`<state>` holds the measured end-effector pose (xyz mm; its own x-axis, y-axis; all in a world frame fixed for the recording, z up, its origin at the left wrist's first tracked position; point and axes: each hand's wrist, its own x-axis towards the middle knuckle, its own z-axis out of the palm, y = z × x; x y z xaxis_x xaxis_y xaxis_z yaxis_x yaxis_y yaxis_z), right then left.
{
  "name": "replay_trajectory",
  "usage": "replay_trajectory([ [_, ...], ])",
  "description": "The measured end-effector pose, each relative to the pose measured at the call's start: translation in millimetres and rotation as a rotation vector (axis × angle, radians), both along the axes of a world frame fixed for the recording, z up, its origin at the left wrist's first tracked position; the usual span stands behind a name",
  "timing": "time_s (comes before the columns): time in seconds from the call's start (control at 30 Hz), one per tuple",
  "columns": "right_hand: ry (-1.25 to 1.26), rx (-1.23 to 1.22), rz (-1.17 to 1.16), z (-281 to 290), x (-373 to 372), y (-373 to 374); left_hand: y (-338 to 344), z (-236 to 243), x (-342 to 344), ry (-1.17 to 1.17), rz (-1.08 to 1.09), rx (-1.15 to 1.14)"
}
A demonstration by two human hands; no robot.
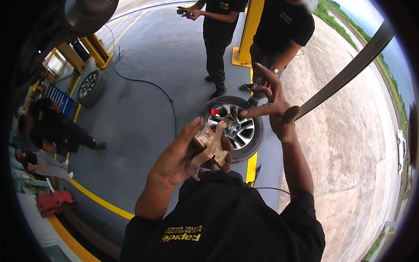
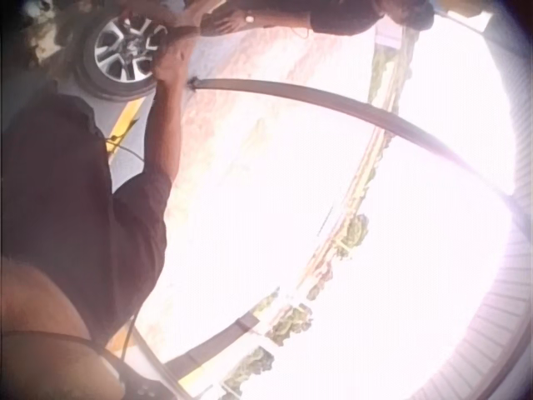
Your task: The person removes brake pads from a car's caliper, then installs a tire onto the wheel hub and tightens the lug nuts by hand. The task occurs in a professional auto repair shop with a vehicle on a lift.
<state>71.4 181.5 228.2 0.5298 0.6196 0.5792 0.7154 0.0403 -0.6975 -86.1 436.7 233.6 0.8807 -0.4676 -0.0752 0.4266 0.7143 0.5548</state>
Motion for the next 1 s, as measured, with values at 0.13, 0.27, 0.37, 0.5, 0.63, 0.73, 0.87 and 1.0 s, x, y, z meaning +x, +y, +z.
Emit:
replay_trajectory([
  [0.13,0.065,-0.014,0.082,-5,-1,10,-4,-5,1,0.012,0.031,-0.013],
  [0.27,0.024,-0.003,-0.065,-7,2,12,-1,-4,1,0.011,0.030,0.007],
  [0.37,-0.285,-0.005,-0.193,-12,-11,15,0,-7,3,-0.014,0.049,0.003],
  [0.5,-0.727,-0.015,-0.478,-28,-11,11,6,-8,5,-0.018,0.058,0.065],
  [0.63,-0.835,-0.017,-0.500,-27,-13,15,1,-19,7,-0.045,0.095,0.073],
  [0.73,-0.573,0.020,-0.586,-32,-7,4,-3,-19,10,-0.050,0.136,0.172],
  [0.87,-0.310,0.181,-0.384,-40,-11,11,-11,-27,20,-0.073,0.135,0.174],
  [1.0,-0.094,0.290,-0.479,-52,-9,13,-11,-49,27,-0.098,0.098,0.010],
])
